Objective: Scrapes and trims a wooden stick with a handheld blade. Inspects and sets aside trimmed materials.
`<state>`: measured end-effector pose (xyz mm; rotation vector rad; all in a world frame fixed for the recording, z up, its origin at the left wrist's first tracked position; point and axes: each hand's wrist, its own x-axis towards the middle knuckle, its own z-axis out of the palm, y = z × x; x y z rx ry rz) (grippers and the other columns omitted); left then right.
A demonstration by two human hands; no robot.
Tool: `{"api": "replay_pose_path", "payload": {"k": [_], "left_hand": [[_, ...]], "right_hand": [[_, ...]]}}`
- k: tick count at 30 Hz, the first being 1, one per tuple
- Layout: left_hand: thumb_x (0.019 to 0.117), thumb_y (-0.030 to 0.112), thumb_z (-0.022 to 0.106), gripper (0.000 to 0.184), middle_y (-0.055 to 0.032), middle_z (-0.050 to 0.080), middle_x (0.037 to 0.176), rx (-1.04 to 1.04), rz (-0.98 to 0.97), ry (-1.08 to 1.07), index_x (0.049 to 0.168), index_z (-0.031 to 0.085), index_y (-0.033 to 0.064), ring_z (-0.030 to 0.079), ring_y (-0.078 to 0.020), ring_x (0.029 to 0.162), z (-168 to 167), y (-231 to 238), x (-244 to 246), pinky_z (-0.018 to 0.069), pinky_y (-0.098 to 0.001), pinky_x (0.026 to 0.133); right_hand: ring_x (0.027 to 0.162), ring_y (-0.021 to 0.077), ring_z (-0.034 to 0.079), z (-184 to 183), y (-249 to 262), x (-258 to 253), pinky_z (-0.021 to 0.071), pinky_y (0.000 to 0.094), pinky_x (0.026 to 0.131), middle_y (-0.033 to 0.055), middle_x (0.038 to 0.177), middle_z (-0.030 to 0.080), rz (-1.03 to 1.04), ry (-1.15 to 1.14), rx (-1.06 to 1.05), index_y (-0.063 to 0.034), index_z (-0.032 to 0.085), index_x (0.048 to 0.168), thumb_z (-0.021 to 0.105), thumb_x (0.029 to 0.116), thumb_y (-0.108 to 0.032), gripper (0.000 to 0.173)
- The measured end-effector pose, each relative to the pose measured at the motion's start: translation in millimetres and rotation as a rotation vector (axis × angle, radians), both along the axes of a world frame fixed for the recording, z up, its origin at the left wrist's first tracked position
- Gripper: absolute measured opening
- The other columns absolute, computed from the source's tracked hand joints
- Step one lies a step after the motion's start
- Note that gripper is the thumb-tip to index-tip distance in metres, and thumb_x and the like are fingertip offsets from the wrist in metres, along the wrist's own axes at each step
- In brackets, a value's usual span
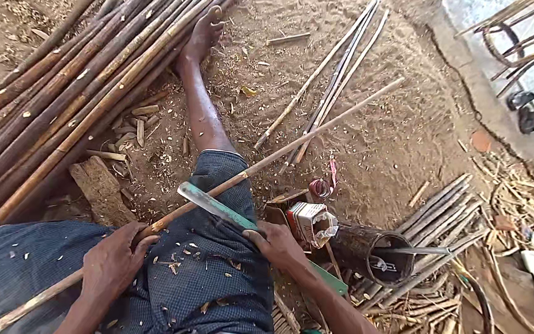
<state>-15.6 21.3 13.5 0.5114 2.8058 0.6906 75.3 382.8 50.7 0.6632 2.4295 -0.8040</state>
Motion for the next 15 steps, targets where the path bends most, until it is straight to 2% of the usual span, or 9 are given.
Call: {"api": "replay_pose_path", "payload": {"k": [2,4,5,6,8,9,11,13,15], "left_hand": [[0.0947,0.061,0.054,0.053,-0.0088,0.071,0.089,0.008,0.018,0.031,0.109,0.072,0.0125,0.069,-0.0319,0.071,-2.9,3.2,0.8,0.0523,-0.0577,0.057],[0.0946,0.06,0.054,0.053,-0.0086,0.072,0.092,0.011,0.046,0.044,0.11,0.072,0.0126,0.07,-0.0311,0.072,-5.7,4.7,8.4,0.0529,-0.0567,0.057],[0.0947,0.06,0.055,0.053,-0.0083,0.072,0.092,0.005,0.058,0.049,0.11,0.072,0.0126,0.07,-0.0306,0.072,-5.3,4.6,9.9,0.0527,-0.0562,0.057],[0.0947,0.06,0.055,0.053,-0.0085,0.071,0.091,0.001,0.065,0.058,0.109,0.072,0.0122,0.07,-0.0309,0.072,-4.1,4.3,8.9,0.0524,-0.0563,0.057],[0.0952,0.06,0.055,0.055,-0.0107,0.071,0.091,0.007,0.047,0.037,0.109,0.072,0.0102,0.07,-0.0335,0.072,-0.6,4.0,8.3,0.0522,-0.0588,0.058],[0.0952,0.062,0.053,0.057,-0.0104,0.071,0.088,0.01,0.027,0.023,0.108,0.072,0.0103,0.069,-0.0333,0.071,0.0,4.0,4.3,0.0519,-0.059,0.058],[0.0967,0.063,0.051,0.055,-0.0085,0.07,0.08,0.031,-0.015,-0.044,0.104,0.073,0.0127,0.068,-0.0315,0.068,-2.2,1.8,-6.1,0.0519,-0.0587,0.057],[0.0984,0.065,0.046,0.052,0.0002,0.066,0.072,0.038,-0.046,-0.154,0.1,0.073,0.0215,0.065,-0.0221,0.065,-5.5,-6.2,-14.4,0.0518,-0.0532,0.058],[0.0993,0.064,0.046,0.047,0.0043,0.065,0.072,0.054,-0.041,-0.23,0.099,0.073,0.0251,0.065,-0.0173,0.066,-4.2,-9.4,-21.7,0.0533,-0.0509,0.061]], "right_hand": [[0.061,0.0288,0.061,-2.8,15.6,-0.8,0.0513,0.0534,0.056,0.0114,0.07,0.062,-0.196,0.095,0.002,-0.01,0.07,0.1,0.054,0.1004,-0.061,0.053],[0.049,0.0257,0.053,-12.1,32.4,0.9,0.0475,0.0465,0.045,0.0102,0.063,0.055,-0.404,0.156,0.026,-0.0102,0.064,0.101,0.046,0.0998,-0.069,0.061],[0.052,0.0273,0.057,-11.3,27.6,-2.2,0.0506,0.0492,0.048,0.0112,0.065,0.058,-0.366,0.137,0.025,-0.009,0.065,0.101,0.047,0.1008,-0.066,0.06],[0.061,0.0293,0.062,-6.6,14.5,-5.8,0.0534,0.0534,0.057,0.0121,0.071,0.062,-0.242,0.089,0.0,-0.0078,0.067,0.099,0.052,0.1016,-0.06,0.054],[0.074,0.0276,0.066,3.0,-6.8,-2.1,0.0542,0.0542,0.068,0.0086,0.078,0.065,0.015,-0.044,-0.019,-0.0133,0.069,0.097,0.053,0.1006,-0.06,0.049],[0.073,0.0289,0.067,4.3,-3.1,-1.2,0.0548,0.0554,0.067,0.0101,0.077,0.066,-0.019,-0.028,-0.015,-0.0128,0.07,0.099,0.054,0.1001,-0.061,0.051],[0.056,0.0283,0.059,-7.5,28.3,2.0,0.0513,0.0508,0.053,0.0126,0.069,0.06,-0.295,0.117,-0.019,-0.0081,0.067,0.106,0.049,0.1012,-0.064,0.059],[0.048,0.0249,0.053,-25.0,41.2,5.4,0.049,0.0462,0.045,0.0092,0.063,0.055,-0.443,0.196,0.0,-0.0098,0.064,0.105,0.042,0.1016,-0.068,0.063],[0.06,0.0277,0.062,-25.0,21.4,3.5,0.0533,0.053,0.057,0.0101,0.069,0.062,-0.201,0.169,0.02,-0.0085,0.069,0.101,0.051,0.1043,-0.053,0.049]]}}
